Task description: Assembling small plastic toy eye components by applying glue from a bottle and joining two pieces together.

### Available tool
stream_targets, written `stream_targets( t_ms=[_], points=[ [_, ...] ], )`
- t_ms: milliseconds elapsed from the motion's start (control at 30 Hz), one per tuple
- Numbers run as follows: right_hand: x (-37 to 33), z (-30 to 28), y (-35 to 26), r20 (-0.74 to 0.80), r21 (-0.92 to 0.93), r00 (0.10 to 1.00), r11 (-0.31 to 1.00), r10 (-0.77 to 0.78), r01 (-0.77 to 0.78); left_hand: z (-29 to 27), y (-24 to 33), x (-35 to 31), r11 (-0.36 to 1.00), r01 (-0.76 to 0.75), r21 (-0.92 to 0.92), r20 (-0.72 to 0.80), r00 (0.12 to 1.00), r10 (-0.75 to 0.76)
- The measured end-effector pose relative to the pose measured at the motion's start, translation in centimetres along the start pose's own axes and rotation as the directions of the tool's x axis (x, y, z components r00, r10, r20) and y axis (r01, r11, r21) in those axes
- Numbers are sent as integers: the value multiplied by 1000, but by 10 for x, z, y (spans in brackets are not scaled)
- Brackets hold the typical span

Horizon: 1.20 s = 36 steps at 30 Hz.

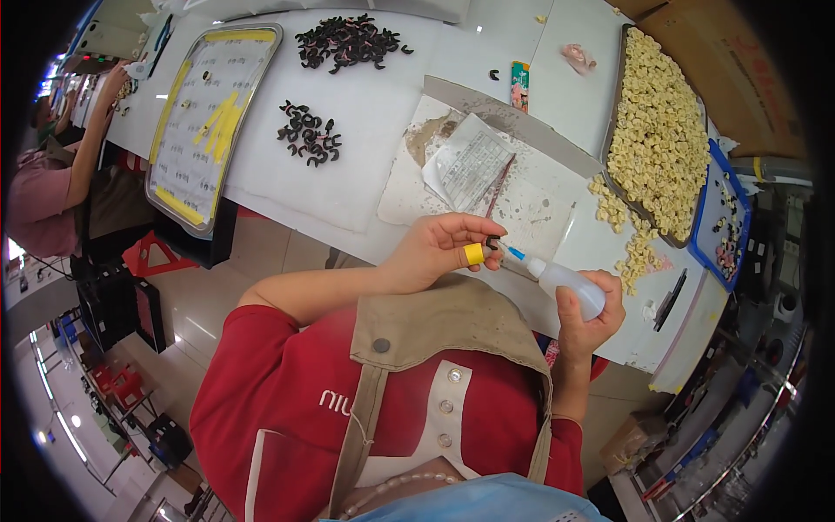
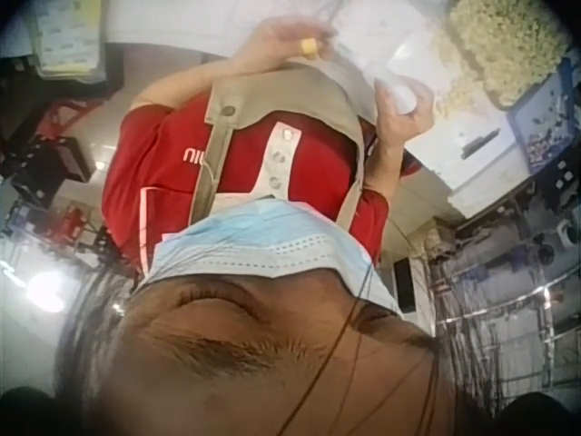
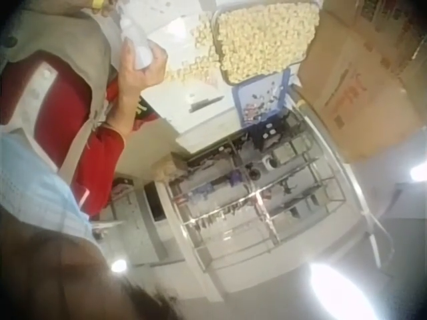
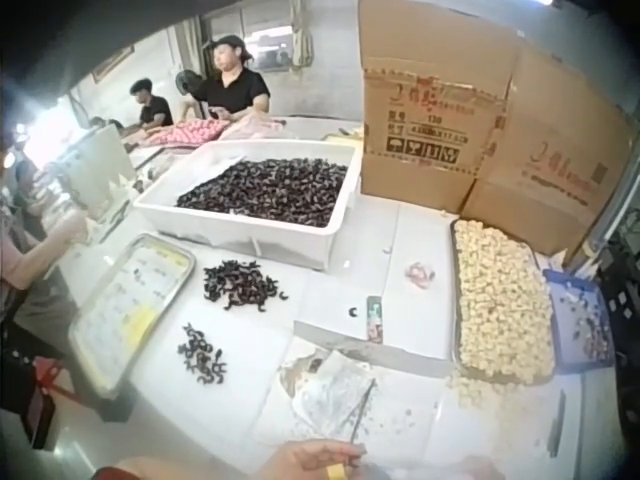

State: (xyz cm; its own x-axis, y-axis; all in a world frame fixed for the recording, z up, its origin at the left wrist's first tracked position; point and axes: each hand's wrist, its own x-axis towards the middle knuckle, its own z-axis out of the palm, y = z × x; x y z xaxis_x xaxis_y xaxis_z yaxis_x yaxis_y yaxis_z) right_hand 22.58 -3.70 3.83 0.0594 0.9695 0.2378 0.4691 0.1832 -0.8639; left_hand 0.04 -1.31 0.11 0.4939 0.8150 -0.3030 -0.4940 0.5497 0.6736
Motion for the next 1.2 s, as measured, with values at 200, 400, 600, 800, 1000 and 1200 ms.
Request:
stream_targets(
  t_ms=[200,400,600,800,1000,1200],
  points=[
    [-1,-3,-2,3,17,1000,1000,-18,18,2,0,1,999,-33,-3,-18,999,33],
    [-1,-1,-3,9,-11,1000,1000,-19,19,1,-2,1,998,-63,11,-13,998,63],
    [1,-1,-6,31,-40,999,999,-31,32,-1,-1,1,998,-60,8,-10,998,60],
    [6,5,9,-172,124,984,990,-52,74,-6,0,3,995,-93,30,3,996,93],
    [27,40,19,27,173,957,942,289,-289,-16,0,5,967,54,-248,82,996,-34],
    [38,57,31,126,-218,992,976,10,18,-23,1,11,839,219,-497,194,971,-138]
  ],
)
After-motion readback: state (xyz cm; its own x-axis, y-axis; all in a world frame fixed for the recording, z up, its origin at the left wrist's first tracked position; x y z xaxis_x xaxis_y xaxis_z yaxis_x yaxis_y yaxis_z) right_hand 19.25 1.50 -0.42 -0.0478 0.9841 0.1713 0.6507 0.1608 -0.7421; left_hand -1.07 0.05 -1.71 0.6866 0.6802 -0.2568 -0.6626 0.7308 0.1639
